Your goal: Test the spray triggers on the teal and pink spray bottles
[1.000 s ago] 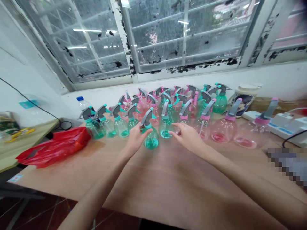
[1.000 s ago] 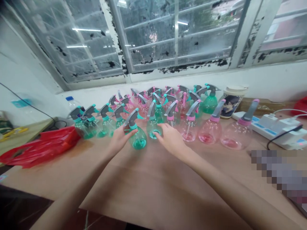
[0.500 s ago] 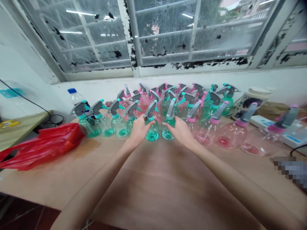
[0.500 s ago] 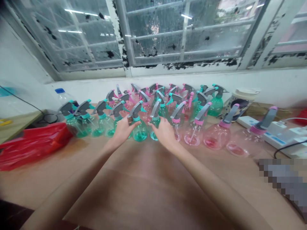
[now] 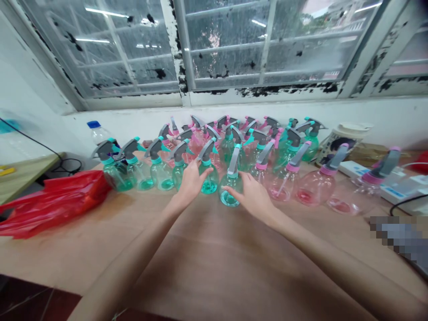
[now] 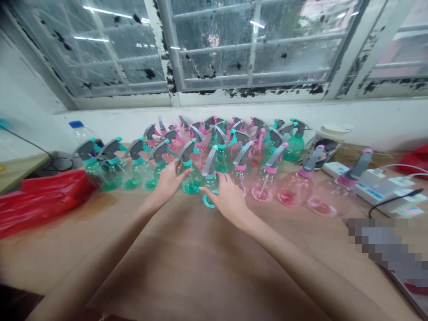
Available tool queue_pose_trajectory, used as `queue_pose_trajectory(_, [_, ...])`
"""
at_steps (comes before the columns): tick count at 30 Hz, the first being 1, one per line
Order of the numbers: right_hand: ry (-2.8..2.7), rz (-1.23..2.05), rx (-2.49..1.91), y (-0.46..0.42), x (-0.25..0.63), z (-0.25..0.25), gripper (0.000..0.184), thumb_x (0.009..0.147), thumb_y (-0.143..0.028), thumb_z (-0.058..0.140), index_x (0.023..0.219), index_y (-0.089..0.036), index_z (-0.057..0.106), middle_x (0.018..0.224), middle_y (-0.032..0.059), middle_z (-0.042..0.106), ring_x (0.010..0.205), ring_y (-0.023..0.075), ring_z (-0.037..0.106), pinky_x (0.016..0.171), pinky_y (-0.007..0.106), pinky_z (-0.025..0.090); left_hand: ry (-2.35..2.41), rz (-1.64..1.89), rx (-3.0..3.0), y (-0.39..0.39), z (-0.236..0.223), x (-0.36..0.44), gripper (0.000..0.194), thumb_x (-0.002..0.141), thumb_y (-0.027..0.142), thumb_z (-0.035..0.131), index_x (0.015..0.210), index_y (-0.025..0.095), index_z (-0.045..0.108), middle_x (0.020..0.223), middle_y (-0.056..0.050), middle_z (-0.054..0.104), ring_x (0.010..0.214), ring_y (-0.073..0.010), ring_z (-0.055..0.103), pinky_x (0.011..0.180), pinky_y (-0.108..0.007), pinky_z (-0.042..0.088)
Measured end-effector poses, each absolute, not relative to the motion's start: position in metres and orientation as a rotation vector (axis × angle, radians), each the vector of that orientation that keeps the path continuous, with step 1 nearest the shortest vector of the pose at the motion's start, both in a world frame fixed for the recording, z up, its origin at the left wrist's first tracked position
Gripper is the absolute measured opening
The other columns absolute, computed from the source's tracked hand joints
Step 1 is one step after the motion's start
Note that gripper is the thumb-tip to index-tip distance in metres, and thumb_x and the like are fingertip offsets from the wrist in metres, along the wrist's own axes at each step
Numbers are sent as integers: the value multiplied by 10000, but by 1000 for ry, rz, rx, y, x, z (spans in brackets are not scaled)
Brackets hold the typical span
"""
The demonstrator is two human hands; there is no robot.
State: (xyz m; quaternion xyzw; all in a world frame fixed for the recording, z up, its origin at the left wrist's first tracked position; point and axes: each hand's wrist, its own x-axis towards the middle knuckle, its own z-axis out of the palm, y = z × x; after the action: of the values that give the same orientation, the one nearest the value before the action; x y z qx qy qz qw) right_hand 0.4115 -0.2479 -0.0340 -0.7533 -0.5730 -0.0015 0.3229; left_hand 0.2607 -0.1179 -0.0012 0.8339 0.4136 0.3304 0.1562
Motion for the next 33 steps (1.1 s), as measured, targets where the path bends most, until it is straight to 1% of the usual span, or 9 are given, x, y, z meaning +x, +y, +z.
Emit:
queue_pose_trajectory(3, [-1534, 9, -1951, -260, 409, -34, 647, 881, -597, 543, 1309, -114, 504, 1271, 188, 616, 1016, 366, 664, 768, 452, 534, 1137, 927, 2376, -134, -1, 248, 471, 874, 258, 639, 1316, 145, 522, 1340, -181, 592, 1226, -298, 578, 1009, -443, 468])
queue_pose_trajectory(7, [-1565, -14, -1910, -281, 403, -37, 637, 853, -658, 527, 1244, -156, 528, 1188, 164, 640, 906, 337, 688, 670, 418, 531, 1075, 866, 2357, -163, -3, 224, 513, 885, 296, 601, 1363, 139, 500, 1388, -178, 551, 1265, -297, 549, 1023, -443, 474])
queue_pose_trajectory(11, [-1583, -29, -1911, -304, 395, -41, 626, 833, -674, 528, 1210, -175, 533, 1139, 152, 636, 810, 312, 693, 590, 388, 510, 907, 690, 2261, -199, -6, 214, 634, 796, 420, 708, 1351, 181, 514, 1368, -147, 578, 1258, -287, 562, 998, -428, 509])
queue_pose_trajectory(14, [-1619, -20, -1922, -322, 389, -42, 562, 839, -608, 549, 1202, -179, 535, 1137, 143, 629, 785, 297, 694, 563, 373, 501, 723, 627, 2124, -227, -5, 221, 725, 732, 405, 776, 1369, 223, 480, 1443, -137, 511, 1321, -296, 499, 1071, -470, 444])
queue_pose_trajectory(20, [-1686, -73, -1834, -357, 372, -45, 564, 791, -655, 577, 1122, -197, 570, 1068, 118, 651, 814, 285, 695, 540, 344, 508, 560, 720, 1946, -267, 2, 250, 635, 757, 333, 747, 1325, 212, 490, 1357, -129, 577, 1116, -268, 640, 913, -394, 550])
queue_pose_trajectory(23, [-1695, -125, -1786, -368, 368, -48, 615, 765, -714, 582, 1090, -192, 575, 1002, 124, 663, 828, 301, 692, 575, 372, 536, 504, 820, 1948, -277, 2, 260, 473, 790, 330, 699, 1219, 185, 561, 1286, -118, 619, 1109, -264, 641, 933, -386, 539])
queue_pose_trajectory(26, [-1773, -119, -1649, -372, 377, -51, 645, 806, -696, 557, 1174, -166, 536, 1040, 149, 664, 944, 324, 670, 715, 441, 565, 528, 894, 1948, -282, -2, 264, 342, 823, 308, 638, 1135, 170, 612, 1147, -103, 675, 1040, -250, 664, 932, -391, 537])
queue_pose_trajectory(30, [-1900, 63, -1473, -370, 415, -63, 516, 924, -541, 510, 1290, -180, 466, 1203, 151, 631, 1103, 279, 626, 906, 452, 529, 554, 987, 1931, -281, -7, 264, 352, 798, 222, 562, 1142, 208, 631, 1112, -76, 696, 983, -232, 676, 882, -372, 552])
queue_pose_trajectory(33, [-1838, 88, -1612, -365, 451, -79, 394, 947, -470, 503, 1246, -213, 529, 1213, 134, 642, 1116, 285, 630, 945, 492, 509, 543, 975, 1960, -280, -7, 263, 375, 781, 215, 545, 1142, 236, 642, 1169, -60, 688, 975, -226, 677, 862, -358, 553])
